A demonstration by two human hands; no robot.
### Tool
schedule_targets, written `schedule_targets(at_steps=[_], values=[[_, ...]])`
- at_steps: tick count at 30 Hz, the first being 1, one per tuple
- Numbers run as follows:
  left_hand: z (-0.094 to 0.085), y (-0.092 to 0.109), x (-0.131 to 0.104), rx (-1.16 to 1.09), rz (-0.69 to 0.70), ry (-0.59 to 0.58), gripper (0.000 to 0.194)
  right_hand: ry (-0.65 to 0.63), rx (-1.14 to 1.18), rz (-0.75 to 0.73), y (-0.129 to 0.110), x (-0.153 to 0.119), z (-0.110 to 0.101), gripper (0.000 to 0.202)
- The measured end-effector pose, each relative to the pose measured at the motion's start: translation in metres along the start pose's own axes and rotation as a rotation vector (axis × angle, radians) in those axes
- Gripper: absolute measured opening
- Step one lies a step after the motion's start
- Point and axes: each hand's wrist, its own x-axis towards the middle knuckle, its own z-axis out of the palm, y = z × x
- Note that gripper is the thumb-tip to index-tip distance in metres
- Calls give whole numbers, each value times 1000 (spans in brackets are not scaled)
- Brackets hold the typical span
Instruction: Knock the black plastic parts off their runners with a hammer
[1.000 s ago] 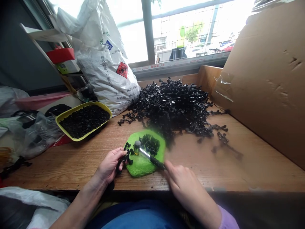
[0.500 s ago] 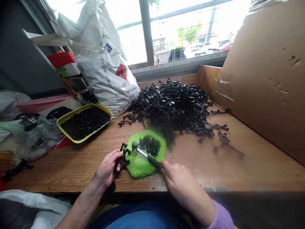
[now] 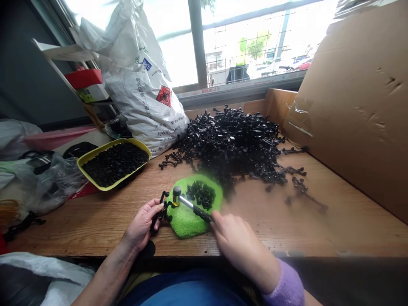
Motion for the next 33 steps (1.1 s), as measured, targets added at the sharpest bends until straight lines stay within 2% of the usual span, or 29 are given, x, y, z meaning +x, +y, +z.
schedule_targets(at_steps=[9, 15, 24, 33], values=[[-5, -3, -4, 29, 67, -27, 21, 4, -84, 1, -5, -3, 3, 17], [-9, 3, 1, -145, -2, 75, 23, 1, -69, 2, -4, -4, 7, 18], [0, 5, 0, -102, -5, 35, 19, 0, 2, 8, 1, -8, 15, 22], [5, 4, 3, -59, 0, 60, 18, 5, 5, 13, 1, -10, 16, 21]])
